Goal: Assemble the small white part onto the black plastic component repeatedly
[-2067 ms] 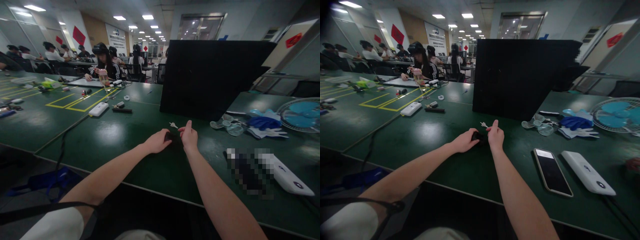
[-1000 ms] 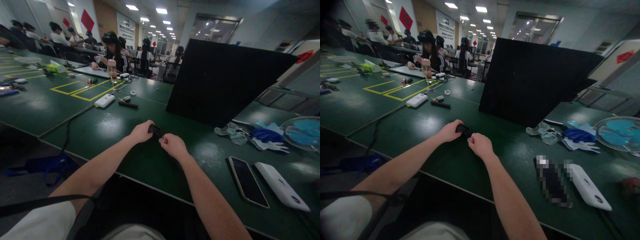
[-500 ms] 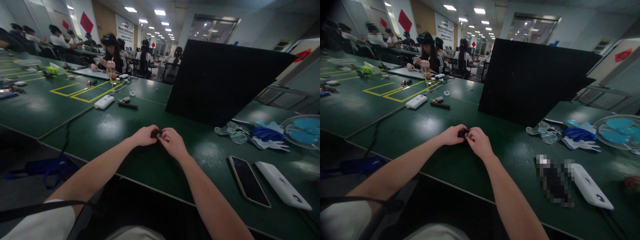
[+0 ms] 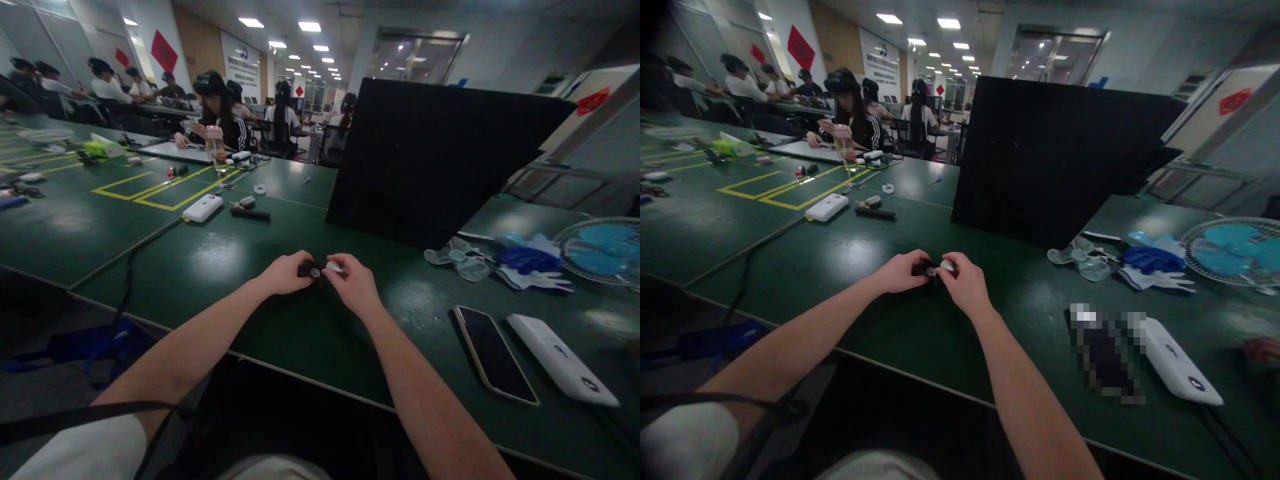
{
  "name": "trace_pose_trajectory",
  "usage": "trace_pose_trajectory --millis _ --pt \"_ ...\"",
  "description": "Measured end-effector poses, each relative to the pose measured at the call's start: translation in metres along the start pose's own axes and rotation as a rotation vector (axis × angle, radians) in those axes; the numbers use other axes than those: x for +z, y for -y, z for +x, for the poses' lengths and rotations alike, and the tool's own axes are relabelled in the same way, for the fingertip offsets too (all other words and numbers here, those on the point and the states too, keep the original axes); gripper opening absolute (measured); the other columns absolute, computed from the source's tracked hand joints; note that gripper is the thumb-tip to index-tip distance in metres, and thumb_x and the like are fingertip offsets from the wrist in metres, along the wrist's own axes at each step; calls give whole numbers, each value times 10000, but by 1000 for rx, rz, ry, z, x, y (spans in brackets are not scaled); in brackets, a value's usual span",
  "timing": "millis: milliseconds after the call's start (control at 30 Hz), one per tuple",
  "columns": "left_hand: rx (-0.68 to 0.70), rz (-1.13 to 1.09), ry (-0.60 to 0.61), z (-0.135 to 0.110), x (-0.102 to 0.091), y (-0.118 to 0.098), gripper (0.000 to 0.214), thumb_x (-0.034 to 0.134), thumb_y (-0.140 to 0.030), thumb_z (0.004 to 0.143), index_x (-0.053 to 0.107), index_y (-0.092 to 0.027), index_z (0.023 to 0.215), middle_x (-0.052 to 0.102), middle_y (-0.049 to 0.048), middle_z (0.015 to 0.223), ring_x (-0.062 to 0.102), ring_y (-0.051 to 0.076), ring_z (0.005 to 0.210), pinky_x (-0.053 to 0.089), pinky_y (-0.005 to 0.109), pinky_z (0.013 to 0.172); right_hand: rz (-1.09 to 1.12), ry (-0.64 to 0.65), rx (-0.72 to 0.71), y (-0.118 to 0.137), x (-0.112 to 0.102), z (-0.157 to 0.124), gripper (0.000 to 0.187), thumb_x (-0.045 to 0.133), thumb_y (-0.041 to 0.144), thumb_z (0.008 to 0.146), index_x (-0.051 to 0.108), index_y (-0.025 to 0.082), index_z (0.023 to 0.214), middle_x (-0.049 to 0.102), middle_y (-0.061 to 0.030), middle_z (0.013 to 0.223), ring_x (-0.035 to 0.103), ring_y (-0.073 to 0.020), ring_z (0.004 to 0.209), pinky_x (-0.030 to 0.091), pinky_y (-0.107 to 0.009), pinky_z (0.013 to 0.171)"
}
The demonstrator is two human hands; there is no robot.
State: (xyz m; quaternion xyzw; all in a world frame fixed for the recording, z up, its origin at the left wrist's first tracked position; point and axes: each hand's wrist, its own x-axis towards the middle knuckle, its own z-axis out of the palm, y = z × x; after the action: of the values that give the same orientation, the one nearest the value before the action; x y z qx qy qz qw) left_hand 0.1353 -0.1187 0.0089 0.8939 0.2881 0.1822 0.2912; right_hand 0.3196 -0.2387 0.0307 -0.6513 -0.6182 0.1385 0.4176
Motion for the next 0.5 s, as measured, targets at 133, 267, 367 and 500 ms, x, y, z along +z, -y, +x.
trace_pose_trajectory --millis 133,267,367,500 --pt "-5 28 -12 -1 1 -2 485 687 -370 778 553 -240 1225 740 42 1024 709 229 903 534 355 801 -96 1 -83 1 2 0 229 669 378 883 730 239 1055 659 -69 1158 667 -205 905 578 -372 764" --pt "-13 -6 14 -1 0 -4 494 694 -392 779 560 -234 1228 738 54 1055 709 234 938 534 362 828 -135 39 -43 -1 2 0 302 663 416 888 699 250 1138 687 -59 1093 655 -177 757 562 -349 657" --pt "-6 -19 30 -1 -1 -5 501 693 -413 780 562 -226 1226 738 49 1018 711 229 900 536 354 795 -191 79 -50 -3 2 0 274 651 421 897 698 241 1097 702 -53 1057 640 -166 710 538 -335 627" --pt "-12 -2 12 -2 0 -5 505 694 -402 775 562 -222 1229 735 39 973 708 223 858 533 353 779 -259 69 -143 0 1 -1 249 622 415 922 704 224 1058 702 -61 1073 646 -168 744 527 -329 650"
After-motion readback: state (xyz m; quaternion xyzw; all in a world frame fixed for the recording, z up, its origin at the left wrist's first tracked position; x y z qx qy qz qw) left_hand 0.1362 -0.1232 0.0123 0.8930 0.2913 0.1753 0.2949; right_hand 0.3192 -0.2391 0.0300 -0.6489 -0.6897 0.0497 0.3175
